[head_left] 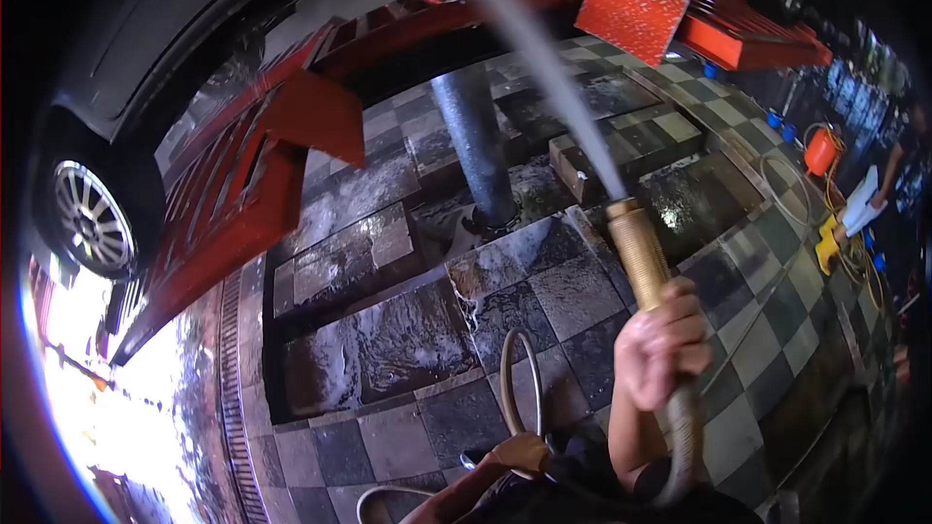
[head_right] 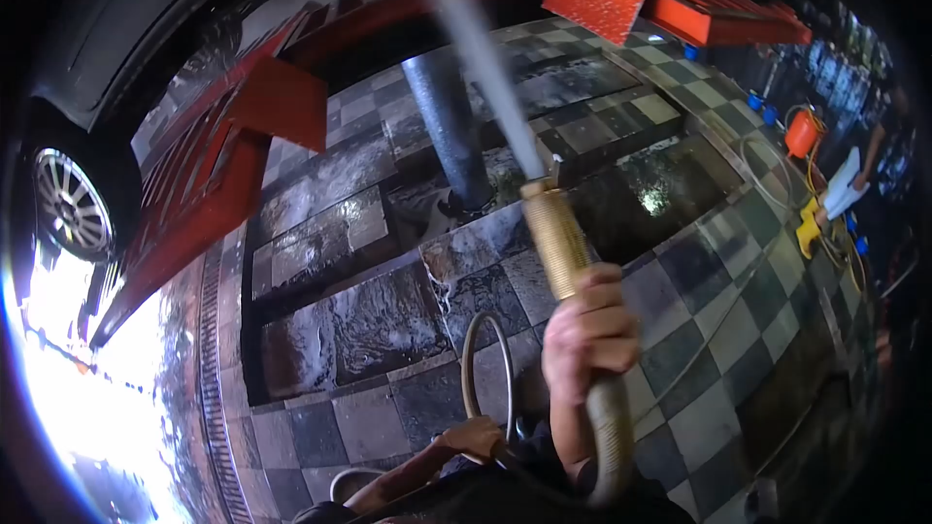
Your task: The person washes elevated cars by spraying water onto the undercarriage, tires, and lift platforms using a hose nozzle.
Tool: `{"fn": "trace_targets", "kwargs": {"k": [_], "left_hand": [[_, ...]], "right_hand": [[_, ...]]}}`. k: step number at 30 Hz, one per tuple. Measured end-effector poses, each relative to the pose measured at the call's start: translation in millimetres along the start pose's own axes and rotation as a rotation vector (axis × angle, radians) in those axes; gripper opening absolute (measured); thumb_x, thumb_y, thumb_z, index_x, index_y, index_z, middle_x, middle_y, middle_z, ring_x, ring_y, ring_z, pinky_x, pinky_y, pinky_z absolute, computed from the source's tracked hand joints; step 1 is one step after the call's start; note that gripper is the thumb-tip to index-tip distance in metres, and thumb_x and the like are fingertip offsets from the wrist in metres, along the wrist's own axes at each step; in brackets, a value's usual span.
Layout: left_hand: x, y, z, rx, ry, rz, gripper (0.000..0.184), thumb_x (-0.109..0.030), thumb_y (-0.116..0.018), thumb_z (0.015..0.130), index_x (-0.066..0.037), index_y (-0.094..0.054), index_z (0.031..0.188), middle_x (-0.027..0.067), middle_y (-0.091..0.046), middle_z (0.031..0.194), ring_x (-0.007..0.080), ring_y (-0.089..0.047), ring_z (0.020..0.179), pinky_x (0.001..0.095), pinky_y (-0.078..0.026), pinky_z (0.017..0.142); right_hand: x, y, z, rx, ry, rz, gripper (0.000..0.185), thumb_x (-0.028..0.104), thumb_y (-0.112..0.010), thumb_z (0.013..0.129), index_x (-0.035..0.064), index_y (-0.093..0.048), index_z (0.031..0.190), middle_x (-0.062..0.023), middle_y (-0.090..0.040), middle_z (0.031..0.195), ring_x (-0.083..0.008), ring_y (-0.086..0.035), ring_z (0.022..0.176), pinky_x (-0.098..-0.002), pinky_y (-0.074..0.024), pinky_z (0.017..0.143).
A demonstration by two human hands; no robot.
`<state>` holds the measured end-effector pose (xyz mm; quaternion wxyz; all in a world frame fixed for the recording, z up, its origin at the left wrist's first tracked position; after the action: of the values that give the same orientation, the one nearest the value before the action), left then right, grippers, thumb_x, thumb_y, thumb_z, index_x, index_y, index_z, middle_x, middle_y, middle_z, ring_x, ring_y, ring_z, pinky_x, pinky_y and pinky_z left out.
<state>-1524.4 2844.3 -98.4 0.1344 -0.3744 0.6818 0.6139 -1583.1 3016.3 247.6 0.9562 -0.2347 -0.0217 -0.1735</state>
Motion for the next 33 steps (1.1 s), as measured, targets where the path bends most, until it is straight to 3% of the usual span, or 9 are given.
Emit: {"fn": "trace_targets", "kwargs": {"k": [2, 7, 13, 19, 21, 23, 26, 30, 33], "left_hand": [[1, -8, 4, 0.073, 0.0, 0.031, 0.022, -0.023, -0.06, 0.059, -0.004, -0.065, 0.069, 0.0175, -0.063, 0.072, 0.0358, -0.061, 0.072, 0.0444, -0.049, 0.068], [-7, -1, 0, 0.133, 0.069, -0.099, 0.023, -0.026, -0.061, 0.057, -0.007, -0.066, 0.07, 0.0164, -0.063, 0.072, 0.0356, -0.061, 0.072, 0.0449, -0.048, 0.068], [-9, -9, 11, 0.147, 0.016, -0.023, 0.023, -0.025, -0.061, 0.055, -0.01, -0.066, 0.072, 0.0156, -0.063, 0.07, 0.0339, -0.061, 0.071, 0.043, -0.048, 0.065], [-15, -1, 7, 0.04, -0.054, 0.007, 0.023, -0.025, -0.061, 0.054, -0.01, -0.066, 0.072, 0.0149, -0.062, 0.069, 0.0344, -0.06, 0.07, 0.0429, -0.048, 0.065], [-20, 2, 13, 0.075, -0.05, -0.031, 0.023, -0.023, -0.061, 0.055, -0.008, -0.067, 0.071, 0.0158, -0.062, 0.068, 0.0346, -0.06, 0.07, 0.0426, -0.048, 0.065], [-20, -1, 18, 0.152, -0.023, 0.012, 0.023, -0.023, -0.061, 0.055, -0.007, -0.066, 0.07, 0.0166, -0.061, 0.068, 0.0345, -0.06, 0.069, 0.0421, -0.048, 0.065], [-22, 1, 14, 0.106, -0.045, -0.032, 0.027, -0.025, -0.062, 0.055, -0.007, -0.067, 0.074, 0.0162, -0.063, 0.07, 0.034, -0.061, 0.071, 0.042, -0.049, 0.066], [-25, 5, 25, 0.174, -0.041, 0.042, 0.03, -0.028, -0.063, 0.055, -0.007, -0.067, 0.076, 0.0151, -0.063, 0.071, 0.0334, -0.061, 0.072, 0.0417, -0.049, 0.066], [-17, -11, 22, 0.193, -0.035, 0.036, 0.028, -0.029, -0.063, 0.055, -0.008, -0.066, 0.075, 0.0142, -0.063, 0.07, 0.0334, -0.061, 0.071, 0.0412, -0.049, 0.065]], "right_hand": [[10, -7, 0, 0.13, -0.027, 0.007, 0.009, 0.014, -0.047, 0.078, 0.014, -0.041, 0.072, -0.0001, -0.041, 0.068, -0.0144, -0.043, 0.067, -0.0399, -0.0325, 0.081], [4, 24, 2, -0.11, -0.016, -0.05, 0.012, 0.016, -0.048, 0.081, 0.0131, -0.039, 0.073, 0.0001, -0.042, 0.07, -0.0133, -0.042, 0.071, -0.0388, -0.0304, 0.084], [26, 9, 10, 0.132, -0.054, -0.052, 0.02, 0.012, -0.056, 0.08, 0.018, -0.038, 0.077, 0.0033, -0.044, 0.073, -0.0117, -0.048, 0.07, -0.0376, -0.0376, 0.088], [7, 53, 12, -0.216, 0.059, -0.082, 0.011, 0.01, -0.045, 0.075, 0.0125, -0.038, 0.068, -0.0015, -0.04, 0.064, -0.0165, -0.043, 0.068, -0.0417, -0.0316, 0.085], [14, 39, -7, -0.079, -0.126, -0.149, 0.009, 0.012, -0.047, 0.077, 0.0138, -0.04, 0.072, -0.0001, -0.042, 0.067, -0.0147, -0.045, 0.069, -0.0404, -0.0324, 0.084], [16, 28, 1, 0.107, 0.011, 0.037, 0.009, 0.013, -0.047, 0.079, 0.0136, -0.04, 0.073, -0.0003, -0.042, 0.067, -0.0145, -0.045, 0.069, -0.0401, -0.0324, 0.085], [9, 53, 8, -0.165, 0.003, -0.078, 0.011, 0.014, -0.049, 0.081, 0.0135, -0.04, 0.073, -0.0002, -0.043, 0.07, -0.0137, -0.045, 0.068, -0.0398, -0.0319, 0.086], [8, 39, -7, 0.05, -0.039, -0.002, 0.013, 0.014, -0.048, 0.083, 0.0134, -0.04, 0.073, 0.0, -0.044, 0.07, -0.0137, -0.044, 0.067, -0.0404, -0.0326, 0.086], [3, 59, 2, -0.067, -0.014, -0.118, 0.011, 0.011, -0.046, 0.078, 0.0117, -0.039, 0.071, -0.0013, -0.043, 0.067, -0.0148, -0.044, 0.066, -0.0406, -0.0336, 0.085]]}}
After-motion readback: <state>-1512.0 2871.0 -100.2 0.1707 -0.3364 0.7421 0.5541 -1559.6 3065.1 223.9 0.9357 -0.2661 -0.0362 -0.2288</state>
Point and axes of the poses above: each hand's wrist, its own z-axis towards the middle knuckle, its own y-axis out of the back of the hand, x = y × z, the point moved 7 cm from there along z, towards the middle knuckle
